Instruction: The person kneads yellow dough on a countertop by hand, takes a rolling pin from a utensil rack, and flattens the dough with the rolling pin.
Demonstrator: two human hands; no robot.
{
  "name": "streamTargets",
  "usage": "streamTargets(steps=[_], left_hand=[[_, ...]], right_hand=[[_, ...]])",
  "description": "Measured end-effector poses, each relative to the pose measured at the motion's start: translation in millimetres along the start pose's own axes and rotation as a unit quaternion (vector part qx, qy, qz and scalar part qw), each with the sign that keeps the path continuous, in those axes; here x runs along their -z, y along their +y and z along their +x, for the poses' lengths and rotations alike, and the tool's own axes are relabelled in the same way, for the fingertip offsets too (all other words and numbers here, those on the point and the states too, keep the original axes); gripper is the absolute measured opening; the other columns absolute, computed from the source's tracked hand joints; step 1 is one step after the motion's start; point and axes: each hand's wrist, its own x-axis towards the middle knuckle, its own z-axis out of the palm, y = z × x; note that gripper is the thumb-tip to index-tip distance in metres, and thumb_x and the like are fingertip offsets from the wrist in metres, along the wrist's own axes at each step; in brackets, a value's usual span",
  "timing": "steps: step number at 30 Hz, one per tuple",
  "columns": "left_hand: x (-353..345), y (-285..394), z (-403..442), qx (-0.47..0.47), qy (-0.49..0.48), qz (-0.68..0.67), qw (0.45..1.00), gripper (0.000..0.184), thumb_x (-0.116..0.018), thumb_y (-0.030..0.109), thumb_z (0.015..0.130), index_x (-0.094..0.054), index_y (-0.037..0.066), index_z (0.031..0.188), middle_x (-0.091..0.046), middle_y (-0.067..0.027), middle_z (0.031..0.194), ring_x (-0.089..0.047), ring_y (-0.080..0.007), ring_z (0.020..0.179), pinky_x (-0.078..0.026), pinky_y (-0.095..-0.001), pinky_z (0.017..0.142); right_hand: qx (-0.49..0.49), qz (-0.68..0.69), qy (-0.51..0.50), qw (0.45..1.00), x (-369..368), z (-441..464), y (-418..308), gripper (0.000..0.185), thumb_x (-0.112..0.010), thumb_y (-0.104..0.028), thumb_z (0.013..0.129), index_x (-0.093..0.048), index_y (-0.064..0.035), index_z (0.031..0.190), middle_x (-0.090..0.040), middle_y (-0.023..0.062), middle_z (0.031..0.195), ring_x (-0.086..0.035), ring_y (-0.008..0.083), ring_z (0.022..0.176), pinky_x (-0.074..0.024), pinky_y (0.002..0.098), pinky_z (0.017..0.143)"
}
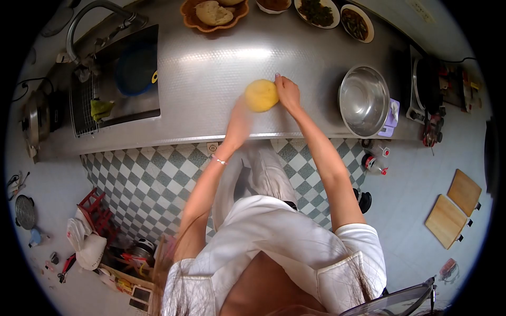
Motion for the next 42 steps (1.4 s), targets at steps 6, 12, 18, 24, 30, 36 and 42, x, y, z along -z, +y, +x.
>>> streamTargets(steps=[6, 12, 18, 24, 30, 36, 42], left_hand=[[-14.8, -15.2, -6.5, -0.028, -0.032, 0.091, 0.995, 0.053, -0.047, -0.001, 0.085, -0.036, -0.002, 0.137, -0.024, -0.0224, 0.148, -0.026, -0.0364, 0.136, -0.024, -0.04, 0.112], [-5.5, -24.3, -12.8, -0.026, -0.022, 0.017, 0.999, 0.048, -0.044, -0.003, 0.087, -0.04, -0.001, 0.135, -0.028, -0.0189, 0.148, -0.031, -0.0329, 0.135, -0.027, -0.037, 0.11], [-24.3, -68.7, -31.2, 0.133, 0.105, -0.184, 0.968, 0.046, -0.041, -0.001, 0.092, -0.035, -0.003, 0.137, -0.033, -0.015, 0.146, -0.036, -0.0226, 0.133, -0.031, -0.0312, 0.107], [-44.2, -61.3, -10.5, 0.2, 0.122, -0.308, 0.922, 0.05, -0.039, -0.001, 0.093, -0.028, -0.004, 0.141, -0.037, -0.0154, 0.142, -0.037, -0.0217, 0.131, -0.028, -0.0301, 0.108], [-24.8, -24.4, 8.6, 0.129, 0.062, -0.269, 0.952, 0.048, -0.038, -0.001, 0.092, -0.032, -0.003, 0.139, -0.037, -0.0137, 0.143, -0.036, -0.022, 0.132, -0.027, -0.0313, 0.109], [-31.8, -19.1, -9.5, 0.091, 0.085, -0.185, 0.975, 0.046, -0.037, -0.001, 0.092, -0.036, -0.002, 0.138, -0.037, -0.0127, 0.144, -0.034, -0.0217, 0.133, -0.025, -0.0324, 0.11], [-30.2, -48.9, -20.1, 0.15, 0.153, -0.218, 0.952, 0.048, -0.037, -0.002, 0.092, -0.033, -0.002, 0.139, -0.038, -0.0145, 0.143, -0.034, -0.0226, 0.134, -0.025, -0.0329, 0.11]], right_hand=[[-0.063, -0.088, -0.032, 0.994, -10.1, -2.1, -49.6, 0.049, -0.046, -0.048, 0.09, -0.063, -0.002, 0.082, -0.065, 0.0192, 0.091, -0.061, 0.036, 0.087, -0.0453, 0.0475, 0.077], [0.229, -0.103, 0.132, 0.959, -46.9, -8.1, -52.3, 0.021, -0.06, -0.03, 0.083, -0.063, -0.0094, 0.086, -0.058, 0.0072, 0.1, -0.054, 0.0263, 0.094, -0.0427, 0.0405, 0.078], [0.294, -0.132, 0.137, 0.937, -70.3, -1.8, -44.9, 0.017, -0.06, -0.025, 0.083, -0.06, -0.0095, 0.076, -0.057, 0.0045, 0.083, -0.056, 0.025, 0.079, -0.0448, 0.0388, 0.065], [0.241, -0.109, 0.115, 0.957, -75.7, 17.7, -50.2, 0.03, -0.058, -0.029, 0.086, -0.059, -0.0072, 0.066, -0.055, 0.0071, 0.073, -0.056, 0.0271, 0.073, -0.045, 0.0403, 0.062], [-0.025, 0.138, -0.049, 0.989, -19.5, 10.4, -46.3, 0.03, -0.055, -0.029, 0.088, -0.06, -0.0061, 0.068, -0.055, 0.0105, 0.073, -0.055, 0.0309, 0.075, -0.043, 0.0449, 0.068], [0.203, -0.016, 0.169, 0.964, -49.6, -23.2, -30.7, 0.018, -0.056, -0.025, 0.083, -0.06, -0.0077, 0.078, -0.057, 0.0089, 0.084, -0.053, 0.0299, 0.081, -0.041, 0.0422, 0.071], [0.277, -0.149, 0.168, 0.934, -87.1, -5.6, -50.8, 0.014, -0.057, -0.024, 0.08, -0.06, -0.0102, 0.076, -0.057, 0.0065, 0.08, -0.054, 0.0277, 0.077, -0.0407, 0.04, 0.068]])
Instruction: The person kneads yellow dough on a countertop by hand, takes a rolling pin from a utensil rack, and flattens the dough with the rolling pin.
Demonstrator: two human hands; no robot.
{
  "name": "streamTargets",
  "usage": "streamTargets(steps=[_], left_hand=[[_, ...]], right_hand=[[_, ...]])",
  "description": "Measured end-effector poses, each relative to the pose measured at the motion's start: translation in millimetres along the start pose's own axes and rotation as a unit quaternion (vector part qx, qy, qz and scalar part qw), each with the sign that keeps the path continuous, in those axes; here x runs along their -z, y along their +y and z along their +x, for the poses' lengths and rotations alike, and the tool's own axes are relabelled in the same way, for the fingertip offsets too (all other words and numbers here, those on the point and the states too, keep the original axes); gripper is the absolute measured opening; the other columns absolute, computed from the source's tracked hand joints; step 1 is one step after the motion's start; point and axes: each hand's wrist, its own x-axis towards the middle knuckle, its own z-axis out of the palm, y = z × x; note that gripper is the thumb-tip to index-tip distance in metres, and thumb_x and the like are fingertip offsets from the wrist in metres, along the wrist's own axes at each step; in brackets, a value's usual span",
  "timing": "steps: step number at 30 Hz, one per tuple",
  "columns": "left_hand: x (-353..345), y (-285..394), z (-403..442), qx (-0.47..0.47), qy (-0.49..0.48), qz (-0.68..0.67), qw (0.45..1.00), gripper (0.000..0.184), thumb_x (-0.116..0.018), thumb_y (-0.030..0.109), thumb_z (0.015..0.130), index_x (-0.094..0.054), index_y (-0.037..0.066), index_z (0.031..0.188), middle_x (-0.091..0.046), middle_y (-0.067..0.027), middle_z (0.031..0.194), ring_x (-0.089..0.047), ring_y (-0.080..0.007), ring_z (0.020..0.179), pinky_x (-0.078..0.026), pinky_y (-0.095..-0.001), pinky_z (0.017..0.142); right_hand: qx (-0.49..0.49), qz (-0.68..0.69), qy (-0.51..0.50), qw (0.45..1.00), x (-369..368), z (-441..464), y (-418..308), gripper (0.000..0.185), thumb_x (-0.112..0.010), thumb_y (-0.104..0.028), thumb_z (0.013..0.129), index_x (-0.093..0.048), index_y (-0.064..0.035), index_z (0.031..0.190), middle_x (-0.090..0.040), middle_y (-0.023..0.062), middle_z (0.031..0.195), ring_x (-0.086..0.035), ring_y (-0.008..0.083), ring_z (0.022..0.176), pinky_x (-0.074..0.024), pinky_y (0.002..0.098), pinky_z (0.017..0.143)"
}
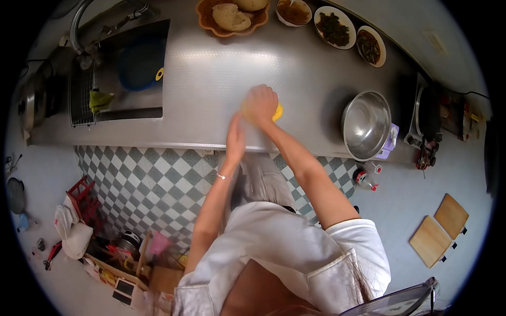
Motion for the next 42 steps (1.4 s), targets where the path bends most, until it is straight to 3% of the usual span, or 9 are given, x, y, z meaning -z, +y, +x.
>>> streamTargets(steps=[7, 10, 14, 26, 29, 32, 36, 39, 42], left_hand=[[-14.4, 2.2, 5.8, 0.075, -0.016, -0.101, 0.992, 0.047, -0.035, -0.001, 0.094, -0.031, -0.001, 0.141, -0.036, -0.0125, 0.144, -0.034, -0.0207, 0.133, -0.027, -0.0312, 0.109], [-21.9, 10.7, 2.1, -0.017, -0.061, -0.008, 0.998, 0.047, -0.035, -0.002, 0.093, -0.033, -0.001, 0.14, -0.036, -0.0139, 0.144, -0.033, -0.0223, 0.135, -0.027, -0.0307, 0.109], [-44.5, 27.0, -9.1, -0.115, -0.104, 0.143, 0.978, 0.052, -0.035, -0.005, 0.088, -0.034, -0.001, 0.14, -0.033, -0.0174, 0.146, -0.03, -0.0262, 0.136, -0.023, -0.0326, 0.112], [-35.3, -4.2, 11.1, 0.03, -0.006, -0.094, 0.995, 0.047, -0.033, 0.0, 0.096, -0.028, -0.002, 0.142, -0.029, -0.0147, 0.148, -0.028, -0.0222, 0.137, -0.021, -0.0303, 0.111], [-41.3, 33.0, 16.6, -0.033, -0.018, -0.013, 0.999, 0.045, -0.036, 0.0, 0.093, -0.034, -0.003, 0.139, -0.037, -0.0168, 0.143, -0.032, -0.0267, 0.135, -0.022, -0.0353, 0.112], [-57.3, 47.6, 8.7, -0.065, -0.145, 0.13, 0.979, 0.053, -0.035, -0.007, 0.087, -0.033, -0.003, 0.14, -0.031, -0.0205, 0.146, -0.03, -0.0291, 0.136, -0.021, -0.034, 0.112], [-92.3, 69.7, 9.6, -0.224, -0.157, 0.159, 0.949, 0.055, -0.033, -0.008, 0.083, -0.035, -0.004, 0.138, -0.031, -0.0214, 0.146, -0.027, -0.0314, 0.138, -0.02, -0.0343, 0.113], [-66.9, 61.4, 6.4, -0.089, -0.139, 0.108, 0.98, 0.054, -0.033, -0.007, 0.085, -0.035, -0.004, 0.138, -0.031, -0.0209, 0.146, -0.026, -0.0315, 0.138, -0.02, -0.0341, 0.113], [-47.3, 38.9, 9.4, -0.086, -0.049, 0.112, 0.989, 0.052, -0.033, -0.006, 0.088, -0.032, -0.003, 0.14, -0.029, -0.0198, 0.147, -0.026, -0.0292, 0.138, -0.02, -0.0336, 0.113]], right_hand=[[-0.07, 0.114, -0.09, 0.987, -6.7, 23.8, 12.1, 0.029, -0.054, -0.025, 0.085, -0.059, -0.0084, 0.062, -0.057, 0.0099, 0.067, -0.055, 0.0321, 0.07, -0.0421, 0.0444, 0.067], [-0.238, 0.226, -0.155, 0.932, 61.7, 29.6, 23.9, 0.026, -0.053, -0.022, 0.086, -0.058, -0.0061, 0.066, -0.058, 0.0127, 0.072, -0.055, 0.0343, 0.072, -0.0423, 0.0454, 0.069], [-0.112, 0.145, 0.098, 0.978, 39.7, -14.9, 61.6, 0.014, -0.055, -0.018, 0.081, -0.056, -0.0046, 0.078, -0.056, 0.0121, 0.082, -0.053, 0.0322, 0.081, -0.0411, 0.0445, 0.072], [-0.014, 0.011, -0.061, 0.998, -1.1, 31.2, 19.0, 0.015, -0.056, -0.021, 0.082, -0.061, -0.0088, 0.075, -0.058, 0.0056, 0.075, -0.055, 0.0264, 0.073, -0.0423, 0.0404, 0.067], [-0.01, 0.265, -0.168, 0.949, 5.8, 25.3, 49.8, 0.02, -0.055, -0.022, 0.084, -0.061, -0.0078, 0.071, -0.058, 0.006, 0.07, -0.056, 0.027, 0.072, -0.0438, 0.0406, 0.067], [-0.128, 0.231, -0.144, 0.954, 81.2, 32.4, 61.5, 0.018, -0.057, -0.022, 0.082, -0.062, -0.0077, 0.073, -0.059, 0.007, 0.075, -0.056, 0.0285, 0.076, -0.045, 0.0405, 0.069], [-0.069, 0.124, 0.039, 0.989, 74.9, 8.0, 90.7, 0.015, -0.059, -0.021, 0.08, -0.062, -0.0082, 0.072, -0.059, 0.0075, 0.079, -0.056, 0.0288, 0.08, -0.0445, 0.0406, 0.069], [-0.007, 0.056, 0.043, 0.998, 53.1, 12.2, 79.0, 0.015, -0.06, -0.021, 0.079, -0.061, -0.0083, 0.071, -0.058, 0.0076, 0.079, -0.056, 0.0282, 0.08, -0.0437, 0.04, 0.069], [0.019, 0.01, -0.026, 0.999, 24.2, 34.7, 59.0, 0.018, -0.059, -0.022, 0.081, -0.061, -0.0083, 0.069, -0.058, 0.0072, 0.076, -0.056, 0.0274, 0.078, -0.0431, 0.0397, 0.069]])
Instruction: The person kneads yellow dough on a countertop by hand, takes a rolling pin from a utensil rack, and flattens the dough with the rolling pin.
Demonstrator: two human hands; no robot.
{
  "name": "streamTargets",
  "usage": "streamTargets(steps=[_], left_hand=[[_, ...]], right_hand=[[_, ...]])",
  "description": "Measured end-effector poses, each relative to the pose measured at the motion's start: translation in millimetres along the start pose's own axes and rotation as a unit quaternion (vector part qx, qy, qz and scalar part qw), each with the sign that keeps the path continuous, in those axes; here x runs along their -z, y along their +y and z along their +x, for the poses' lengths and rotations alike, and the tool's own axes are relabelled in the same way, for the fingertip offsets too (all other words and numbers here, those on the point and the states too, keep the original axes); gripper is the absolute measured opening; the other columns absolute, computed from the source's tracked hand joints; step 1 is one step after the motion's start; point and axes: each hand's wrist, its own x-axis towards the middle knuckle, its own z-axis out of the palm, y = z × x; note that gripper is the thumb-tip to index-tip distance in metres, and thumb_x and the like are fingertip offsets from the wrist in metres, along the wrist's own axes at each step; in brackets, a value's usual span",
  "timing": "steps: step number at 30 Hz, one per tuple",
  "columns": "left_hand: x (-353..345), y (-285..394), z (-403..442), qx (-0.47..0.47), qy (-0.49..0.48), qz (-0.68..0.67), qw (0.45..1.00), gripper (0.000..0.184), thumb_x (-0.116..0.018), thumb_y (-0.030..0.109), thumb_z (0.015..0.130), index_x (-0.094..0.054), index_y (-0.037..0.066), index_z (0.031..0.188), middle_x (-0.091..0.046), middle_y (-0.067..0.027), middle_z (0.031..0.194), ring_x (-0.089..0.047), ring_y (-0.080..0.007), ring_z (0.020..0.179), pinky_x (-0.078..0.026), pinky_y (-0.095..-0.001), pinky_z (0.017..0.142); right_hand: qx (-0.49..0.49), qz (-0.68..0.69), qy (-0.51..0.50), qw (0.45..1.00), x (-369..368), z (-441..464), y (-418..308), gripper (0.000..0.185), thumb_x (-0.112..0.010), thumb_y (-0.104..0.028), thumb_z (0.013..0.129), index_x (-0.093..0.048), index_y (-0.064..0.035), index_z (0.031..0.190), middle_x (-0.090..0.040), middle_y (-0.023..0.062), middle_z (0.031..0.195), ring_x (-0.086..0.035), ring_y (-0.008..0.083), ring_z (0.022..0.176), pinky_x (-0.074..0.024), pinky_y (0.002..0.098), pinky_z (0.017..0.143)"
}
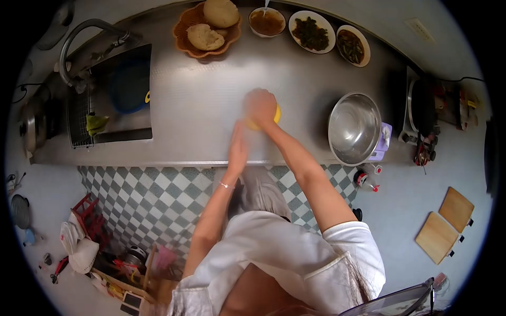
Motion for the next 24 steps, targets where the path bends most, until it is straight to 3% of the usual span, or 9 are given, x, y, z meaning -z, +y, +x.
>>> streamTargets(steps=[3, 6, 9, 12, 14, 17, 18, 24], left_hand=[[-10.7, -27.6, -1.2, -0.02, 0.004, -0.004, 1.0, 0.053, -0.036, -0.005, 0.089, -0.028, -0.004, 0.141, -0.028, -0.019, 0.148, -0.026, -0.0298, 0.138, -0.018, -0.0362, 0.114], [-20.0, -14.9, 17.1, 0.081, -0.015, -0.151, 0.985, 0.052, -0.033, -0.004, 0.091, -0.028, -0.002, 0.143, -0.026, -0.017, 0.15, -0.023, -0.0243, 0.14, -0.02, -0.033, 0.113], [-23.7, -8.4, 15.7, 0.047, -0.042, -0.017, 0.998, 0.051, -0.035, -0.002, 0.091, -0.029, -0.004, 0.141, -0.03, -0.019, 0.147, -0.026, -0.0295, 0.138, -0.018, -0.0369, 0.114], [-33.3, 12.3, 11.6, -0.073, -0.126, 0.049, 0.988, 0.056, -0.034, -0.006, 0.087, -0.028, 0.0, 0.143, -0.025, -0.0171, 0.15, -0.022, -0.0266, 0.14, -0.018, -0.0329, 0.114], [-37.3, 11.2, 13.3, -0.058, -0.103, 0.018, 0.993, 0.057, -0.034, -0.006, 0.086, -0.028, -0.001, 0.143, -0.025, -0.017, 0.15, -0.022, -0.0273, 0.14, -0.017, -0.0329, 0.114], [-30.2, -10.3, 19.7, -0.028, -0.046, -0.019, 0.998, 0.057, -0.035, -0.005, 0.085, -0.028, -0.003, 0.142, -0.026, -0.019, 0.149, -0.023, -0.0282, 0.14, -0.016, -0.0343, 0.114], [-21.1, -14.3, 21.1, -0.014, -0.024, -0.028, 0.999, 0.056, -0.035, -0.004, 0.086, -0.028, -0.005, 0.141, -0.027, -0.0201, 0.148, -0.024, -0.0284, 0.139, -0.016, -0.0349, 0.114], [-12.1, -23.9, 20.0, 0.022, 0.0, -0.059, 0.998, 0.057, -0.034, -0.005, 0.086, -0.027, -0.004, 0.142, -0.026, -0.0182, 0.15, -0.022, -0.0261, 0.14, -0.015, -0.0326, 0.114]], right_hand=[[-0.013, -0.024, -0.04, 0.999, -10.2, 18.6, -7.6, 0.02, -0.058, -0.022, 0.082, -0.06, -0.0081, 0.067, -0.058, 0.0075, 0.072, -0.056, 0.0276, 0.075, -0.0427, 0.0409, 0.068], [-0.015, 0.04, -0.016, 0.999, -10.5, 22.0, -0.8, 0.022, -0.058, -0.023, 0.082, -0.06, -0.0075, 0.066, -0.057, 0.008, 0.07, -0.056, 0.0282, 0.073, -0.0426, 0.0423, 0.067], [-0.03, 0.1, -0.03, 0.994, 0.7, 1.4, 39.1, 0.02, -0.059, -0.023, 0.08, -0.06, -0.0065, 0.07, -0.058, 0.0094, 0.074, -0.056, 0.0294, 0.075, -0.0431, 0.0417, 0.07], [-0.099, 0.074, 0.015, 0.992, 40.1, -24.6, 49.3, 0.018, -0.061, -0.024, 0.078, -0.062, -0.0065, 0.08, -0.059, 0.0107, 0.087, -0.056, 0.0301, 0.084, -0.0425, 0.0414, 0.077], [-0.11, 0.052, 0.086, 0.989, 29.5, -36.5, 55.8, 0.021, -0.062, -0.024, 0.077, -0.062, -0.0069, 0.088, -0.058, 0.011, 0.097, -0.055, 0.0304, 0.091, -0.041, 0.0419, 0.083], [-0.014, 0.037, 0.051, 0.998, 12.2, -21.3, 30.7, 0.025, -0.063, -0.024, 0.076, -0.06, -0.0084, 0.095, -0.056, 0.0098, 0.102, -0.052, 0.0291, 0.095, -0.0388, 0.0435, 0.086], [0.018, 0.022, 0.063, 0.998, 6.4, -14.0, 25.3, 0.026, -0.062, -0.025, 0.077, -0.059, -0.0087, 0.097, -0.055, 0.0089, 0.098, -0.052, 0.0282, 0.092, -0.0392, 0.043, 0.084], [-0.048, -0.053, -0.016, 0.997, -6.4, 22.7, 5.6, 0.019, -0.058, -0.025, 0.08, -0.061, -0.0083, 0.09, -0.056, 0.0093, 0.095, -0.052, 0.0277, 0.088, -0.0401, 0.0419, 0.078]])
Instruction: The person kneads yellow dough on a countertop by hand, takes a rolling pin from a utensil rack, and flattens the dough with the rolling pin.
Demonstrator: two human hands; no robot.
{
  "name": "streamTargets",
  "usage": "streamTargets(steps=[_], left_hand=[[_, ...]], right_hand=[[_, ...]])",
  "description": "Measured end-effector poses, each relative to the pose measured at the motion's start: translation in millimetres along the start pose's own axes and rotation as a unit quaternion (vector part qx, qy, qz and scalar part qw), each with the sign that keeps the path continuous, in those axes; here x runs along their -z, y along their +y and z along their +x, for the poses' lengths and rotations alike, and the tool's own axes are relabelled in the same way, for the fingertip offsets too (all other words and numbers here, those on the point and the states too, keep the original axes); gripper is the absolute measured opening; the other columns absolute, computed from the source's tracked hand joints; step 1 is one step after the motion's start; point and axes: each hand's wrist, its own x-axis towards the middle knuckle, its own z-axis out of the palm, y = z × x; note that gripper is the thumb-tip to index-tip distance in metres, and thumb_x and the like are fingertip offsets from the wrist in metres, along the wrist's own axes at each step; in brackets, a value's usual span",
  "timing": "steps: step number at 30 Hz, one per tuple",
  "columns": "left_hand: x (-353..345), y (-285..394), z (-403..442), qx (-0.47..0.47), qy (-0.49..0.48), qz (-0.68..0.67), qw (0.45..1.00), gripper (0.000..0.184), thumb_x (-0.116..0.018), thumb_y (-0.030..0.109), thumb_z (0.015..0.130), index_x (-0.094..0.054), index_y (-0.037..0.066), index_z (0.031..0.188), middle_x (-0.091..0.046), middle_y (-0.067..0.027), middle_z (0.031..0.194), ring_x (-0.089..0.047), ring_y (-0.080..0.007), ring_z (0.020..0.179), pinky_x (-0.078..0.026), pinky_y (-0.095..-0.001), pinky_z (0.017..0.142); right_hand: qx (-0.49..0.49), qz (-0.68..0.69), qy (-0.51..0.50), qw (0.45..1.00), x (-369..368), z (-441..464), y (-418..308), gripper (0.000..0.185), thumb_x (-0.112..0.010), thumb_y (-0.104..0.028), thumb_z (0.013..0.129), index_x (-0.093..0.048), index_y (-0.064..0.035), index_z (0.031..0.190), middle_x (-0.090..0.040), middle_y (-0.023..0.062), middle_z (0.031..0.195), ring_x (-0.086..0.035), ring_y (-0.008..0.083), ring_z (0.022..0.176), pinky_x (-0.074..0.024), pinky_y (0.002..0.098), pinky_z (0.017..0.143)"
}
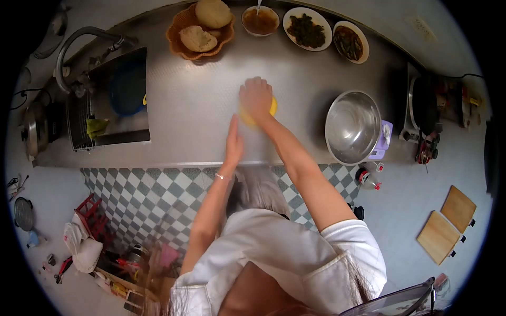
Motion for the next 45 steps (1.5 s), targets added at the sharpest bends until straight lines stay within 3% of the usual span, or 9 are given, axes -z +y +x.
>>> streamTargets(steps=[3, 9, 15, 19, 25, 28, 31, 34, 45], left_hand=[[-11.2, 8.8, 15.1, 0.085, 0.0, -0.173, 0.981, 0.057, -0.034, -0.004, 0.088, -0.025, -0.001, 0.144, -0.024, -0.015, 0.151, -0.022, -0.0239, 0.14, -0.017, -0.0332, 0.114], [-34.2, 47.0, -30.2, -0.109, -0.125, 0.147, 0.975, 0.06, -0.034, -0.006, 0.085, -0.021, -0.005, 0.143, -0.019, -0.0213, 0.151, -0.019, -0.0318, 0.141, -0.014, -0.0362, 0.115], [-25.9, 31.9, -0.2, 0.006, -0.019, 0.03, 0.999, 0.06, -0.036, -0.003, 0.086, -0.018, -0.005, 0.144, -0.016, -0.0215, 0.151, -0.015, -0.0324, 0.141, -0.013, -0.037, 0.115], [-16.8, 19.3, 42.9, -0.026, 0.014, 0.085, 0.996, 0.05, -0.034, 0.009, 0.094, -0.024, -0.004, 0.141, -0.023, -0.0198, 0.148, -0.021, -0.0307, 0.138, -0.017, -0.0362, 0.113], [-28.6, 47.0, 55.9, 0.014, 0.004, 0.065, 0.998, 0.042, -0.032, 0.018, 0.098, -0.038, -0.002, 0.135, -0.035, -0.0198, 0.142, -0.031, -0.0305, 0.133, -0.023, -0.0364, 0.11], [-34.4, 77.5, 46.7, 0.024, -0.044, 0.136, 0.989, 0.042, -0.03, 0.022, 0.1, -0.045, -0.002, 0.131, -0.042, -0.0198, 0.138, -0.037, -0.0303, 0.13, -0.026, -0.0364, 0.109], [-37.2, 108.1, 60.2, 0.059, -0.153, 0.201, 0.966, 0.042, -0.031, 0.022, 0.099, -0.046, -0.002, 0.13, -0.042, -0.0215, 0.137, -0.036, -0.0332, 0.13, -0.027, -0.0389, 0.108], [-57.7, 31.0, 26.6, -0.107, 0.004, 0.185, 0.977, 0.042, -0.032, 0.021, 0.098, -0.044, -0.002, 0.132, -0.04, -0.0212, 0.139, -0.034, -0.0354, 0.131, -0.026, -0.0421, 0.109], [-47.9, 25.4, 118.9, -0.16, 0.087, 0.304, 0.935, 0.048, -0.052, 0.015, 0.087, -0.044, 0.002, 0.132, -0.036, -0.0176, 0.143, -0.033, -0.0304, 0.133, -0.025, -0.0407, 0.111]], right_hand=[[0.034, 0.037, -0.089, 0.995, 1.4, -6.4, 16.1, 0.015, -0.057, -0.022, 0.081, -0.063, -0.008, 0.081, -0.056, 0.0096, 0.092, -0.052, 0.0274, 0.087, -0.0402, 0.0414, 0.077], [-0.02, 0.076, 0.046, 0.996, 56.4, -73.3, 52.4, 0.014, -0.058, -0.02, 0.079, -0.065, -0.0072, 0.081, -0.059, 0.0103, 0.096, -0.054, 0.0288, 0.091, -0.0419, 0.0446, 0.079], [0.154, 0.107, 0.053, 0.981, 21.7, -40.7, 16.5, 0.023, -0.06, -0.019, 0.077, -0.065, -0.0072, 0.096, -0.06, 0.0123, 0.113, -0.054, 0.0282, 0.105, -0.0426, 0.0432, 0.086], [0.081, 0.008, -0.167, 0.983, 16.3, -14.1, 2.7, 0.013, -0.057, -0.018, 0.08, -0.063, -0.0073, 0.084, -0.061, 0.0082, 0.093, -0.056, 0.0276, 0.088, -0.0436, 0.0427, 0.077], [0.08, 0.122, -0.16, 0.976, 25.3, -21.7, 31.7, 0.015, -0.052, -0.016, 0.083, -0.061, -0.0072, 0.077, -0.058, 0.0092, 0.083, -0.056, 0.0287, 0.083, -0.0429, 0.0426, 0.07], [0.032, 0.25, 0.005, 0.968, 62.7, -49.1, 37.1, 0.016, -0.054, -0.019, 0.081, -0.062, -0.0054, 0.077, -0.06, 0.0098, 0.084, -0.056, 0.0292, 0.084, -0.0435, 0.0421, 0.07], [-0.138, 0.13, -0.203, 0.961, 104.3, -45.5, 19.4, 0.022, -0.051, -0.019, 0.084, -0.06, -0.0052, 0.099, -0.059, 0.0132, 0.112, -0.05, 0.0321, 0.112, -0.0346, 0.0433, 0.099], [0.041, 0.097, 0.018, 0.994, 68.8, -81.6, 34.0, 0.031, -0.054, -0.023, 0.077, -0.062, -0.0071, 0.103, -0.059, 0.0108, 0.112, -0.053, 0.0287, 0.108, -0.0377, 0.0482, 0.094], [-0.019, 0.074, 0.077, 0.994, 4.1, -15.1, 38.7, 0.032, -0.048, -0.02, 0.084, -0.059, -0.0058, 0.111, -0.056, 0.0106, 0.12, -0.05, 0.0284, 0.113, -0.0359, 0.0468, 0.098]])
